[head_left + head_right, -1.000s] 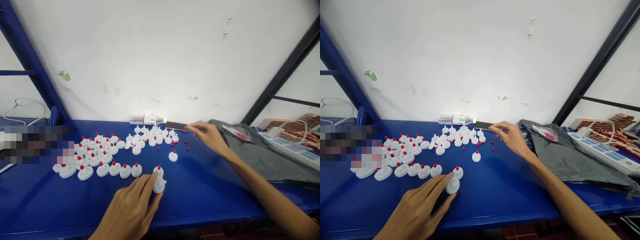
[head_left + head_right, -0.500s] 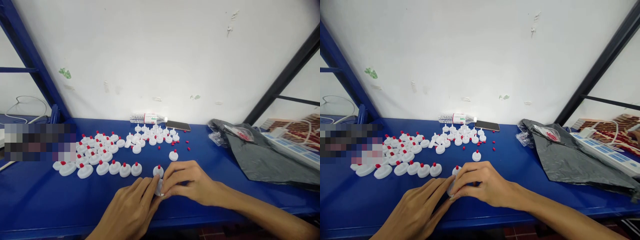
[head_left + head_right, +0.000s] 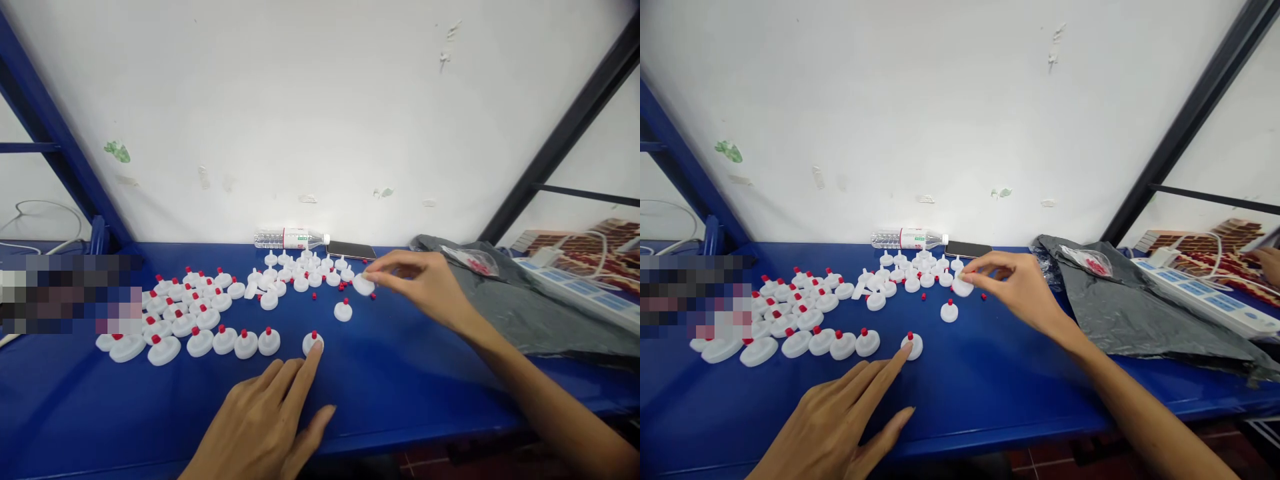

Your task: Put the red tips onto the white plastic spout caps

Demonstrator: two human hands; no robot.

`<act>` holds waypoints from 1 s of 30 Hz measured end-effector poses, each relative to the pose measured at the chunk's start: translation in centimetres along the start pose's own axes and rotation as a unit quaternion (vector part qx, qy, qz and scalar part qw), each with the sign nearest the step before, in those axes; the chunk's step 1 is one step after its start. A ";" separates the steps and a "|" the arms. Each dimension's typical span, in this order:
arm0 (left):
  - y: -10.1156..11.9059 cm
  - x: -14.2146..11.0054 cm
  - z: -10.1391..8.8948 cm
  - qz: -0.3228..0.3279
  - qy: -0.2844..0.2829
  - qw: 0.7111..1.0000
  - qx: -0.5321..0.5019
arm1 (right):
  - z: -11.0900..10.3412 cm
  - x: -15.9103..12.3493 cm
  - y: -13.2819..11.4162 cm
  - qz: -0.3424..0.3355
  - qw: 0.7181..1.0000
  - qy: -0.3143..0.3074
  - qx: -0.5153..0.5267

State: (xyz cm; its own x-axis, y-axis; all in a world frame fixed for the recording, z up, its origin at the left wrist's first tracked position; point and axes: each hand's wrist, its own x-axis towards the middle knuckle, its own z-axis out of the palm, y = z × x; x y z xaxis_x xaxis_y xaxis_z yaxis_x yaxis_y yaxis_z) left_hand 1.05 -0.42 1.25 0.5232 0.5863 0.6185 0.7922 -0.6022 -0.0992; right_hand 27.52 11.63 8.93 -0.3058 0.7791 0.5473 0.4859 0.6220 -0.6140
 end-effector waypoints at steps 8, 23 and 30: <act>0.0 0.2 0.0 0.002 -0.004 1.000 0.010 | 2.5 0.2 3.9 0.047 0.985 -0.158 -0.041; -0.4 0.5 0.6 0.027 0.028 0.999 0.019 | 3.0 0.6 7.2 -0.032 0.970 -0.179 -0.159; -0.5 0.2 0.4 0.013 0.030 0.999 0.010 | 1.6 0.6 4.8 -0.075 0.983 -0.095 -0.141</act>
State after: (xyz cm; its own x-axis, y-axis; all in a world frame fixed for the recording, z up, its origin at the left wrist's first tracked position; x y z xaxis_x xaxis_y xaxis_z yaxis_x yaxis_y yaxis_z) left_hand 0.93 0.20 1.15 0.5239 0.5369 0.6613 0.7855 -0.6047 -0.1314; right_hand 28.31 15.17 5.39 -0.5259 0.6980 0.4860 0.6235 0.7051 -0.3378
